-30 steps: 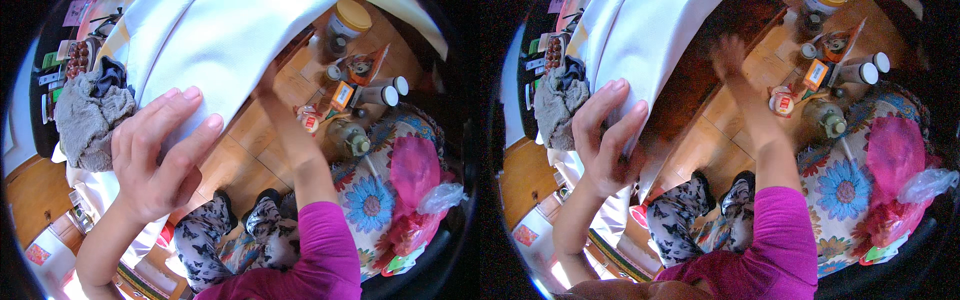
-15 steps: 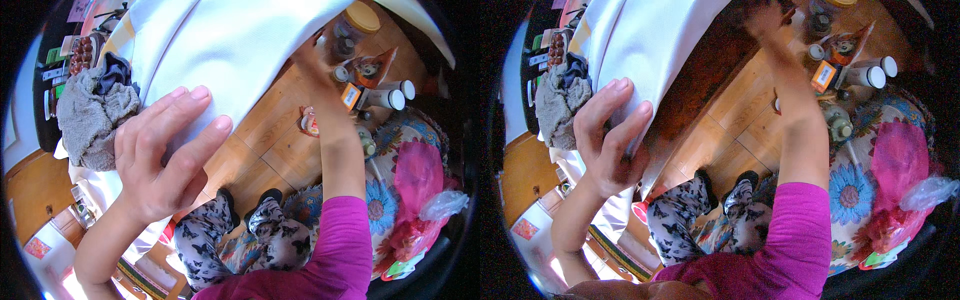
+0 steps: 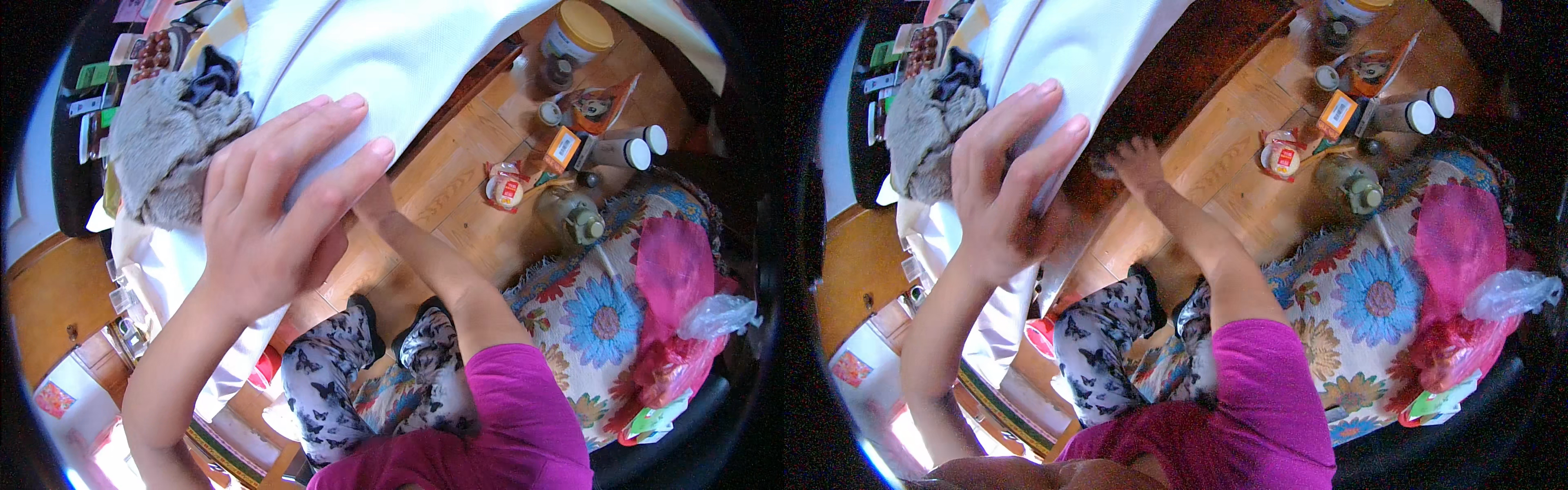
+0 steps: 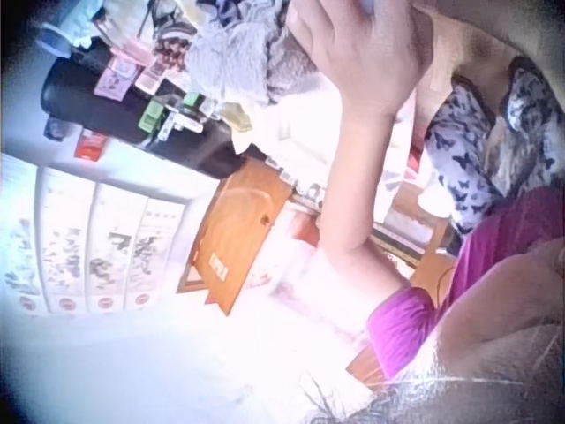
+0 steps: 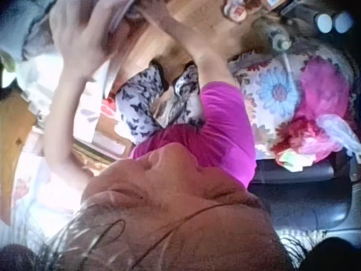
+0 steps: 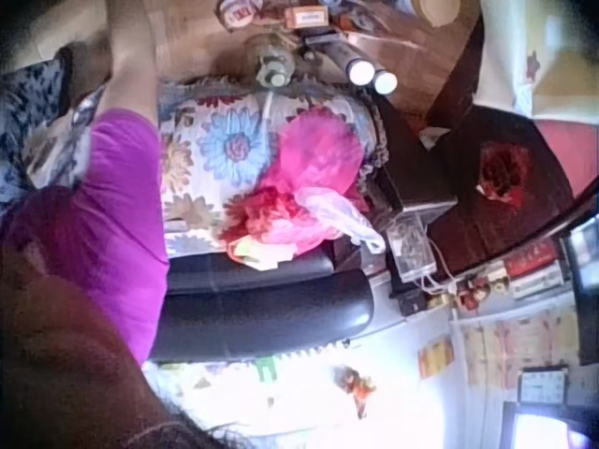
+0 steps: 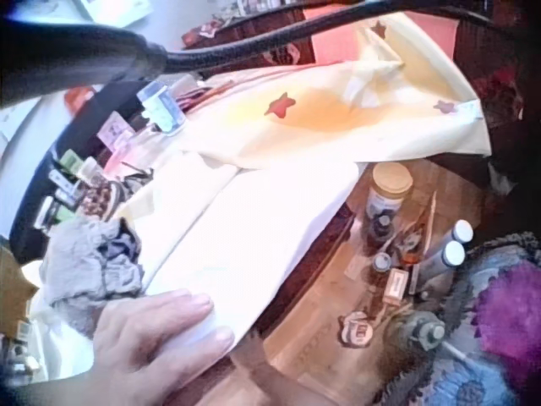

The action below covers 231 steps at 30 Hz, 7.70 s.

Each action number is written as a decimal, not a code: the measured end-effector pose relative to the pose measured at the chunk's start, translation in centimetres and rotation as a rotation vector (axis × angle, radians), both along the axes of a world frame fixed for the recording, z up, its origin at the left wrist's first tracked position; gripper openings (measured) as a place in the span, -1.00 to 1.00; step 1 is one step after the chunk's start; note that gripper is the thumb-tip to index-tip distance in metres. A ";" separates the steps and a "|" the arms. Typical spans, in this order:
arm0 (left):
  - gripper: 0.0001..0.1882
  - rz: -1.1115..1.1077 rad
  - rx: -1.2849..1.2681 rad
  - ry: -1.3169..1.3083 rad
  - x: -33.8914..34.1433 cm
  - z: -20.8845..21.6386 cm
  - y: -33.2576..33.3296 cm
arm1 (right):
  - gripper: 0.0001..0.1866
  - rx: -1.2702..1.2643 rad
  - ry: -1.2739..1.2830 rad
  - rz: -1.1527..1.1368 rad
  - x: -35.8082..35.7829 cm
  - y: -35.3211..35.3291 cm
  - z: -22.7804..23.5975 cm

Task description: The person sits on the floor and wipes the surface of a wooden table with a cloth. They move items on the table to clean underneath them and continue wiping different sections of the table.

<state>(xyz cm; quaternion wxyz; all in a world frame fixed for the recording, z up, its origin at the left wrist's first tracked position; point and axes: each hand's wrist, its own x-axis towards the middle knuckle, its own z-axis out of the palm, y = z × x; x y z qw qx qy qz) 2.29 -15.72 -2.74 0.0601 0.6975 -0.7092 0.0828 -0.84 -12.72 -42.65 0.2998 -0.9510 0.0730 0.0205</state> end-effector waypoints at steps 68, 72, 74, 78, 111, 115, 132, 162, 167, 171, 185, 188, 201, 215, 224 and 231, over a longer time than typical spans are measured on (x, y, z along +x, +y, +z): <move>-0.40 -0.111 -0.164 -0.029 1.9 -2.9 0.5 | -0.46 0.204 0.022 -0.261 -0.1 0.7 3.5; -0.38 -0.020 -0.076 0.045 -0.1 -0.8 0.4 | -0.33 0.469 0.014 -0.283 0.3 -0.1 7.6; -0.38 -0.006 -0.062 0.065 -0.8 0.1 0.1 | -0.27 0.546 0.000 -0.277 -0.6 -0.6 9.1; -0.38 -0.019 -0.081 0.007 -1.2 0.2 0.4 | -0.36 0.361 0.044 -0.140 -8.6 -6.3 10.0; -0.67 1.078 0.131 0.906 10.7 -36.7 16.9 | -0.76 -0.169 -0.206 -0.700 -41.0 -23.6 22.7; -0.73 0.785 0.110 0.495 9.5 -33.9 18.0 | -0.76 -0.174 -0.191 -0.696 -40.6 -23.4 22.7; -0.64 0.608 0.157 0.167 0.3 -34.5 11.8 | -0.76 -0.229 -0.118 -0.695 -40.6 -23.7 23.2; -0.73 0.513 0.263 0.291 0.6 -33.1 8.9 | -0.81 -0.221 -0.037 -0.743 -39.7 -23.4 23.4; -0.73 0.657 0.218 0.198 3.1 -34.2 1.6 | -0.81 -0.213 -0.030 -0.725 -39.5 -23.6 23.3; -0.75 0.423 0.264 0.297 2.2 -33.8 8.1 | -0.81 -0.216 -0.059 -0.726 -40.3 -23.6 23.1; -0.78 0.619 0.139 0.236 3.6 -36.4 -5.7 | -0.80 -0.198 -0.045 -0.723 -39.5 -23.5 23.1; -0.81 0.367 0.135 0.359 5.6 -37.6 -1.5 | -0.81 -0.214 -0.042 -0.723 -40.0 -23.9 23.2; -0.74 0.511 0.042 0.234 2.9 -37.5 2.1 | -0.85 -0.227 0.038 -0.740 -39.8 -23.7 23.2; -0.68 -0.038 -0.321 0.246 2.1 -34.7 -24.7 | -0.83 -0.170 0.042 -0.749 -39.7 -24.0 23.3; -0.37 -0.129 0.026 -0.514 1.6 -38.2 -26.9 | -0.85 -0.101 -0.022 -0.740 -40.3 -24.2 23.3; -0.57 -0.107 0.103 -0.523 3.1 -38.5 -15.6 | -0.85 -0.051 -0.095 -0.769 -40.1 -24.1 23.3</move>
